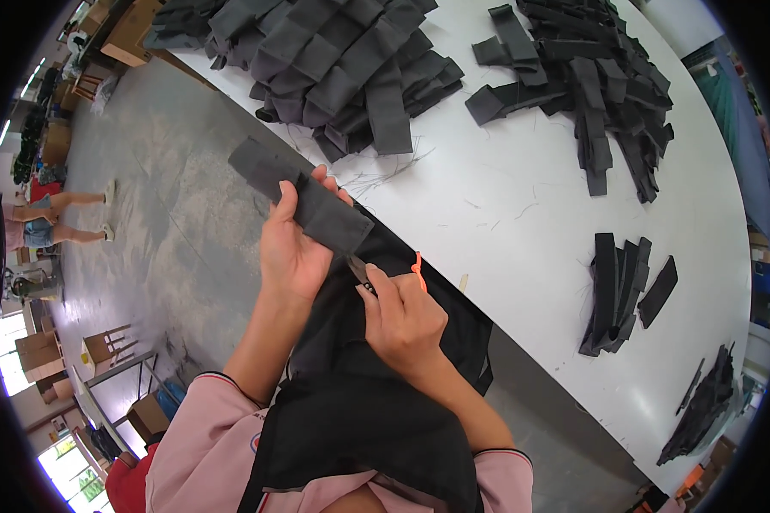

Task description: The person is using a small pair of snips/scissors to trim excess threads or refine the edges of pre-cut black fabric strips in a manufacturing setting.

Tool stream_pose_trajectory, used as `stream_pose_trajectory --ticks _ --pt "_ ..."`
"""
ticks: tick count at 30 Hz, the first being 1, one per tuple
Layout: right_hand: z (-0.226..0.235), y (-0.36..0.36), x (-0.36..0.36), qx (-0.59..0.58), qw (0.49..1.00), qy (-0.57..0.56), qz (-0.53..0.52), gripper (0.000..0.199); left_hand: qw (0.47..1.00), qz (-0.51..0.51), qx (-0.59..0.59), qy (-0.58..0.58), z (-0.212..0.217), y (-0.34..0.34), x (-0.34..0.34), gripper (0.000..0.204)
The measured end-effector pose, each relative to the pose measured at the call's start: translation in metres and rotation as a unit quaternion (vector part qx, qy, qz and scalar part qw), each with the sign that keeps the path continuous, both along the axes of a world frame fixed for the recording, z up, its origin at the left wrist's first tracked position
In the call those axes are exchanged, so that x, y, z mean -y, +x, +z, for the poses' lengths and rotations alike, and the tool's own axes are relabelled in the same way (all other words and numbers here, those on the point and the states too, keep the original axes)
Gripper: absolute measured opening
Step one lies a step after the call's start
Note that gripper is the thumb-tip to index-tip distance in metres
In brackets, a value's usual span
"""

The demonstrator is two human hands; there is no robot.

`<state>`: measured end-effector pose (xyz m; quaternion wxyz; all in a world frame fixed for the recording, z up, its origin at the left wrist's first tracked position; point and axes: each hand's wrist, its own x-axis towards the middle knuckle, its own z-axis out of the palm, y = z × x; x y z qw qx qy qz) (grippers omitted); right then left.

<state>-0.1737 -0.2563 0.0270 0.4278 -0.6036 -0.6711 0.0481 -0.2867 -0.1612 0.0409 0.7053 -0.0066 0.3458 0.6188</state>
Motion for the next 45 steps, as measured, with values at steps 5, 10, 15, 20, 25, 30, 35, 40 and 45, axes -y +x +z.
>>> stream_pose_trajectory --ticks 5,10,15,20,25,30,35,40,45 --pt "-0.001 0.0 0.0 -0.002 1.0 0.003 0.0 0.025 0.999 -0.012 0.03 -0.008 -0.001 0.0 -0.002 0.027" --pt "0.001 -0.001 0.003 -0.144 0.987 -0.07 0.006 0.022 0.999 -0.012 0.032 -0.016 -0.006 -0.003 0.0 0.026" --pt "0.005 0.008 0.007 -0.191 0.98 -0.06 -0.008 0.023 1.0 -0.018 -0.014 -0.014 0.003 0.002 0.0 0.026" --pt "0.009 0.01 0.003 -0.085 0.994 -0.066 0.031 0.025 1.0 -0.027 -0.015 -0.001 0.006 0.004 0.001 0.027" --pt "0.014 0.015 0.007 -0.119 0.989 -0.083 0.028 0.027 0.999 -0.044 -0.026 -0.003 0.009 0.006 0.004 0.027" --pt "0.02 0.005 -0.003 -0.139 0.987 -0.069 0.053 0.031 0.998 -0.054 -0.026 -0.023 0.007 0.006 0.005 0.027" --pt "-0.014 0.001 -0.011 -0.12 0.99 -0.001 0.069 0.026 0.99 -0.107 0.022 -0.084 0.002 0.01 0.006 0.026" --pt "0.013 0.012 -0.008 -0.608 0.764 -0.195 0.096 0.009 0.993 -0.104 -0.034 -0.042 -0.003 0.002 0.006 0.026" --pt "0.003 0.051 0.009 -0.319 0.892 -0.257 0.191 0.015 0.985 -0.17 -0.021 -0.014 0.003 0.0 -0.001 0.026"
